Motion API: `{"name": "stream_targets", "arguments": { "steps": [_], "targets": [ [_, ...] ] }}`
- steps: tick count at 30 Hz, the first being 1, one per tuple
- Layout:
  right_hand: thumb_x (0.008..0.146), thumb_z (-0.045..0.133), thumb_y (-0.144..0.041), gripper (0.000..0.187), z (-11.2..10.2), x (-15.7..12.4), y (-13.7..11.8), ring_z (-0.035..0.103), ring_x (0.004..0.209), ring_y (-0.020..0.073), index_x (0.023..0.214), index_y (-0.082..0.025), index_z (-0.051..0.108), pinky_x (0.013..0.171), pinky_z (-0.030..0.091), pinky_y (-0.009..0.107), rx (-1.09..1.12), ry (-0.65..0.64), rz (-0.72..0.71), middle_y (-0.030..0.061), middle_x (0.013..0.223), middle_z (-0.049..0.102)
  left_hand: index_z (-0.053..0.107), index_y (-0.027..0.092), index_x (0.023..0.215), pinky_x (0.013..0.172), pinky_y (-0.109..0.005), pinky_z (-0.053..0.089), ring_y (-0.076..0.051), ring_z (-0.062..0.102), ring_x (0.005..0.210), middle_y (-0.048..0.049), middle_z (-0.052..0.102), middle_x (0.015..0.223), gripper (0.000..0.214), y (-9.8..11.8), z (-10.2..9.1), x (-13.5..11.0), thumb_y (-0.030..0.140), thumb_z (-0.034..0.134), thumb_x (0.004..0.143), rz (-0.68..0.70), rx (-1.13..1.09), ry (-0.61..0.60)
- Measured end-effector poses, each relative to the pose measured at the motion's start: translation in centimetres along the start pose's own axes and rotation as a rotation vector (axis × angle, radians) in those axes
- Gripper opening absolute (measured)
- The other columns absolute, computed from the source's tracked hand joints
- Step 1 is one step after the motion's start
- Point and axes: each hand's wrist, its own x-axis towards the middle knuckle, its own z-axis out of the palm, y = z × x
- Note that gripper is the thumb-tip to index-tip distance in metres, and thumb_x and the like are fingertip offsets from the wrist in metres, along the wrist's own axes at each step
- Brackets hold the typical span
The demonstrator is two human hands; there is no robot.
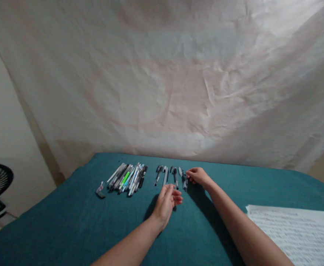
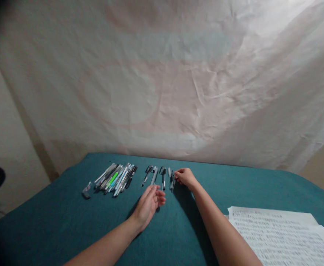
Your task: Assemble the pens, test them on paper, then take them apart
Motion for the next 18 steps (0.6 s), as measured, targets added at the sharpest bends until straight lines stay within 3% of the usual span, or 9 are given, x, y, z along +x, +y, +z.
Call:
{"name": "stream_targets", "arguments": {
  "steps": [5,8,15,18],
  "targets": [
    [0.069,0.055,-0.029,0.018,0.7,0.7,0.8,0.048,0.041,0.0063,0.073,-0.012,0.060,0.037,0.034,0.015,-0.109,0.073,-0.030,0.0026,0.058,0.060,0.041,0.016,0.089,0.061,-0.026,0.043,-0.011,0.056,0.063,-0.0032,0.055,0.074,0.031,0.1,-0.3,0.4,0.042,0.049,0.074,0.031,0.133,0.000],
    [0.070,0.054,-0.030,0.020,0.9,0.9,1.2,0.046,0.038,0.0060,0.072,-0.012,0.061,0.037,0.033,0.015,-0.161,0.105,-0.046,0.0009,0.051,0.057,0.043,0.016,0.090,0.060,-0.025,0.043,-0.011,0.054,0.061,-0.0030,0.055,0.075,0.026,0.4,-1.1,1.2,0.033,0.052,0.072,0.131,0.323,0.041],
    [0.070,0.052,-0.029,0.020,0.7,1.0,1.4,0.048,0.040,0.0071,0.073,-0.012,0.062,0.037,0.033,0.015,-0.196,0.114,-0.062,0.0021,0.053,0.058,0.055,0.017,0.083,0.074,-0.028,0.039,-0.015,0.052,0.078,-0.0051,0.054,0.085,0.014,3.1,-4.2,2.8,0.015,0.048,0.071,0.442,1.024,0.051],
    [0.070,0.051,-0.030,0.021,0.7,0.9,1.5,0.050,0.042,0.0082,0.076,-0.012,0.061,0.036,0.034,0.016,-0.190,0.127,-0.072,0.0033,0.058,0.060,0.056,0.017,0.087,0.082,-0.030,0.034,-0.018,0.049,0.088,-0.0077,0.051,0.093,0.017,5.0,-5.6,2.9,0.014,0.048,0.072,0.492,1.401,0.142]
  ]
}}
